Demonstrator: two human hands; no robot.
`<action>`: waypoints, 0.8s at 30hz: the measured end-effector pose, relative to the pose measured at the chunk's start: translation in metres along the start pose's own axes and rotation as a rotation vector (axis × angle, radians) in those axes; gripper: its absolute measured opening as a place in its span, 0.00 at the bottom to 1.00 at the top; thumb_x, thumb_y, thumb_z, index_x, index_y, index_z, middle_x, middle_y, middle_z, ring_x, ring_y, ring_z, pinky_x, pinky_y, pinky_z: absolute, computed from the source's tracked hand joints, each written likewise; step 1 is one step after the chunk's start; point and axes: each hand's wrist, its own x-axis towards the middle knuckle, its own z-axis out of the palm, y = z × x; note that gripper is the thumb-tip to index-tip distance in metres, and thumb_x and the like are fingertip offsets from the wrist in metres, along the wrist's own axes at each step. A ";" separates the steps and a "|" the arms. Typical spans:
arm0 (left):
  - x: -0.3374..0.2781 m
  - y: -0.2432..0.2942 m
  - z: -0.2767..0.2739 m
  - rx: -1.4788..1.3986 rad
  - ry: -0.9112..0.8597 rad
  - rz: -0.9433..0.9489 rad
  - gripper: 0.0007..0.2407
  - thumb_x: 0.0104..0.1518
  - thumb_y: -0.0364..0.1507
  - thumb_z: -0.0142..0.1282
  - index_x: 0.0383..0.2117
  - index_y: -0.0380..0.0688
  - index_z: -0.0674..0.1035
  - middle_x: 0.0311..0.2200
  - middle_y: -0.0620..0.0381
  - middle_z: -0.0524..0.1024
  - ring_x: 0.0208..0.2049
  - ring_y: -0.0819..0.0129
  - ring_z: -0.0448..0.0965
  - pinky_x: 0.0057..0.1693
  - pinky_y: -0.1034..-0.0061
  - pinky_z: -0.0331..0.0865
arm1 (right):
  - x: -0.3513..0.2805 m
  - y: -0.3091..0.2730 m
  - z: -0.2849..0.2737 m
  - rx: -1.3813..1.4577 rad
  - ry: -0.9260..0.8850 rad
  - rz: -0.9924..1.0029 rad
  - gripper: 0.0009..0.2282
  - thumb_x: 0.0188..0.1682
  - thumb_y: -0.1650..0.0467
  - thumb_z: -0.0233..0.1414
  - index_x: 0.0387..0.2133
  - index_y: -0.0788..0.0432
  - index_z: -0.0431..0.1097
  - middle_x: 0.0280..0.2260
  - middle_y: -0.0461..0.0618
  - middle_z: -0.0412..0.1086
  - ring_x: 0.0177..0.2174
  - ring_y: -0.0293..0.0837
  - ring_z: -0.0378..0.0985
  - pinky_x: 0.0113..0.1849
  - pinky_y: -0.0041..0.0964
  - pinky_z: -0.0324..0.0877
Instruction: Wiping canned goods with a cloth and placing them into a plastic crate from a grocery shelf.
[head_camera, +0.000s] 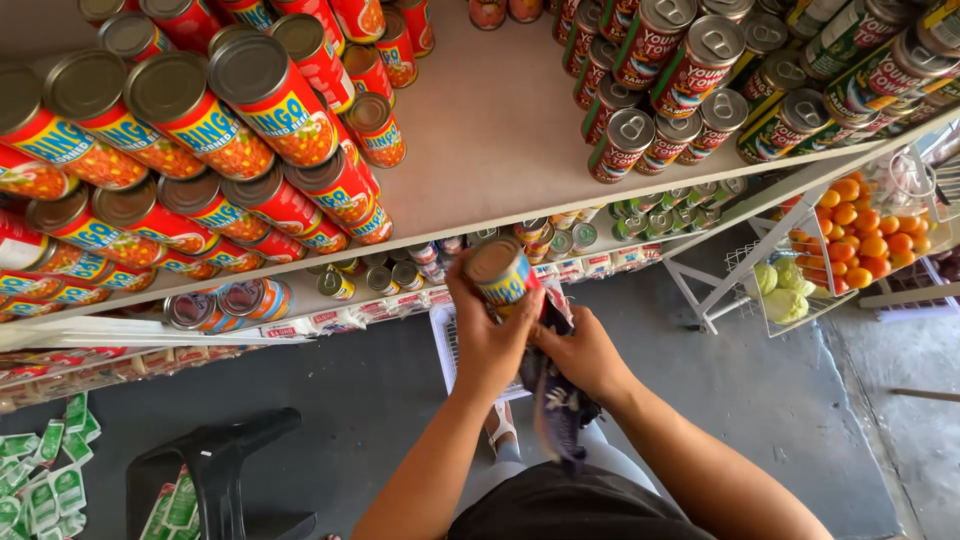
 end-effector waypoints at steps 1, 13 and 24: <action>0.006 0.001 0.001 0.069 0.037 0.019 0.33 0.58 0.23 0.63 0.65 0.39 0.52 0.57 0.47 0.66 0.57 0.65 0.69 0.62 0.69 0.67 | 0.001 0.006 -0.002 -0.064 0.051 0.062 0.16 0.50 0.64 0.59 0.39 0.69 0.76 0.29 0.49 0.79 0.31 0.34 0.75 0.33 0.36 0.74; 0.138 -0.036 -0.005 0.269 -0.113 0.260 0.32 0.62 0.26 0.65 0.64 0.38 0.51 0.57 0.45 0.65 0.60 0.62 0.69 0.67 0.67 0.64 | 0.104 -0.124 -0.017 -0.703 0.378 -0.486 0.20 0.39 0.66 0.62 0.46 0.56 0.71 0.46 0.53 0.73 0.36 0.61 0.78 0.33 0.54 0.73; 0.305 -0.158 -0.013 0.387 -0.001 0.488 0.30 0.55 0.25 0.74 0.62 0.43 0.67 0.54 0.51 0.72 0.55 0.60 0.79 0.60 0.69 0.78 | 0.293 -0.069 -0.022 -0.640 0.583 -0.379 0.16 0.45 0.68 0.56 0.46 0.59 0.67 0.43 0.62 0.73 0.41 0.67 0.76 0.37 0.58 0.72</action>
